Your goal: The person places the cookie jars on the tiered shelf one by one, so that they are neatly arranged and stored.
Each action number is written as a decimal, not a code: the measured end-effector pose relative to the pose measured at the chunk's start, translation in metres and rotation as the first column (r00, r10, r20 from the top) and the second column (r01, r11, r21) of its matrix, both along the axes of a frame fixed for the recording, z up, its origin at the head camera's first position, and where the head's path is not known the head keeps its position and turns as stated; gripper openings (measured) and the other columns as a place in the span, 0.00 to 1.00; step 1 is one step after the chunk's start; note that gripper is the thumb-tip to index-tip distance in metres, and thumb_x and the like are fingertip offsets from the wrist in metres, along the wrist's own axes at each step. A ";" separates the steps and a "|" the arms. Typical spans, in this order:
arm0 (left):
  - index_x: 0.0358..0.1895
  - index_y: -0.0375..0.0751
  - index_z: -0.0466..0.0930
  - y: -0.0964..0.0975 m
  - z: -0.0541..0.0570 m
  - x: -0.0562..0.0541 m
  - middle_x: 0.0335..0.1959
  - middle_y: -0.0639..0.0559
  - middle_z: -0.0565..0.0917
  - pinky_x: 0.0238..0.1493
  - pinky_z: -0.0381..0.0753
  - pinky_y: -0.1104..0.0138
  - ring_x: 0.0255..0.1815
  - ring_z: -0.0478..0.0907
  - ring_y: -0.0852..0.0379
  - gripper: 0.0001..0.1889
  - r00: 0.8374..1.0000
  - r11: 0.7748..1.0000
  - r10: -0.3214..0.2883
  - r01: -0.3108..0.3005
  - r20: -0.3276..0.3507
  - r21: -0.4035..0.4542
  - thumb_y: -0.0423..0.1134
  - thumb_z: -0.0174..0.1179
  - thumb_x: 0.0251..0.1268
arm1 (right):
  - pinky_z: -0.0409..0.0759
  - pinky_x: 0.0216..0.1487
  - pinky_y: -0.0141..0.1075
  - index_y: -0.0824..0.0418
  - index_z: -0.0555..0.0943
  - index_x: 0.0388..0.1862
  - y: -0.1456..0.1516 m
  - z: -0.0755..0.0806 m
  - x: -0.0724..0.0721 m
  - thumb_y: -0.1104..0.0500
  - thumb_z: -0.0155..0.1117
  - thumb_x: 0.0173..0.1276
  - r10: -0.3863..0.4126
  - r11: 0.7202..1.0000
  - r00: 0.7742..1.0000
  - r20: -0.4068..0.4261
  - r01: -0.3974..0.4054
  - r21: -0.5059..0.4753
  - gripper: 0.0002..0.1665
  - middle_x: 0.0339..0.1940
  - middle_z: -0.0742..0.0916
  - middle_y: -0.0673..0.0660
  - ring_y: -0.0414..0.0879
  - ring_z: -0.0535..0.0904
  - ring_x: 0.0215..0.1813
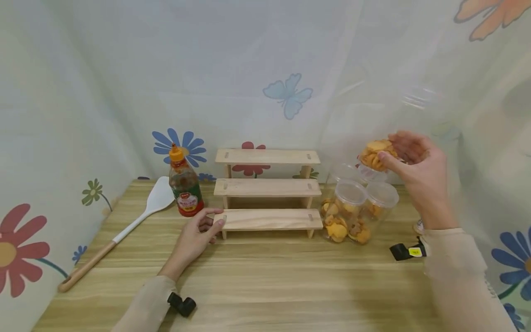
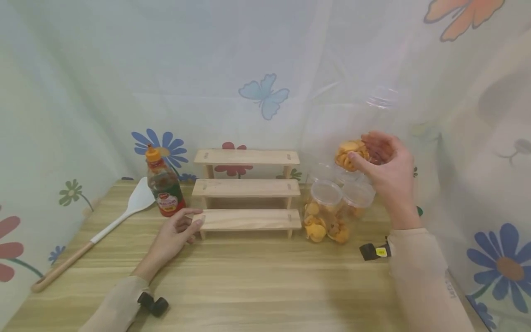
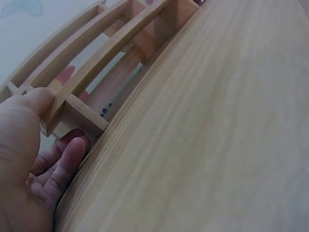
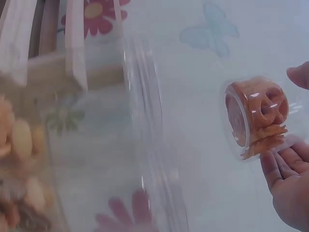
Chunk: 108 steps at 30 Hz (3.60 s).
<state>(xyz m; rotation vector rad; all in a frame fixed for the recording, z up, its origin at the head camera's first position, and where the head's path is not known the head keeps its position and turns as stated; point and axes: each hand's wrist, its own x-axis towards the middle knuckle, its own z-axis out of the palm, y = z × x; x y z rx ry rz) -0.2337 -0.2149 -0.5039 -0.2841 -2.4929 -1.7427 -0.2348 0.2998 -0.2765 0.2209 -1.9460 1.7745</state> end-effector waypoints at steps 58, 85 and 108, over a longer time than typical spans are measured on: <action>0.69 0.61 0.82 -0.001 -0.001 0.000 0.38 0.45 0.89 0.33 0.91 0.59 0.31 0.86 0.48 0.18 1.000 1.000 -0.001 0.001 0.000 -0.010 0.53 0.68 0.83 | 0.81 0.73 0.37 0.61 0.79 0.75 -0.286 -0.056 -0.109 0.49 0.87 0.69 0.210 0.958 0.971 0.111 -0.228 0.174 0.42 0.67 0.87 0.58 0.49 0.83 0.69; 0.69 0.56 0.83 0.000 0.002 0.000 0.37 0.42 0.89 0.32 0.90 0.60 0.30 0.85 0.48 0.18 1.000 1.000 -0.009 0.009 -0.003 0.000 0.51 0.68 0.84 | 0.81 0.75 0.45 0.63 0.74 0.82 -0.279 -0.060 -0.096 0.48 0.86 0.70 0.086 0.960 0.982 0.169 -0.127 0.249 0.49 0.73 0.85 0.62 0.54 0.82 0.73; 0.69 0.54 0.83 0.002 0.002 0.000 0.38 0.40 0.88 0.32 0.90 0.61 0.31 0.85 0.47 0.19 1.000 1.000 -0.007 0.007 -0.004 0.012 0.50 0.68 0.84 | 0.81 0.70 0.44 0.56 0.76 0.80 -0.191 -0.036 -0.023 0.59 0.85 0.69 0.129 0.983 0.983 -0.132 -0.109 0.147 0.43 0.71 0.84 0.53 0.50 0.82 0.72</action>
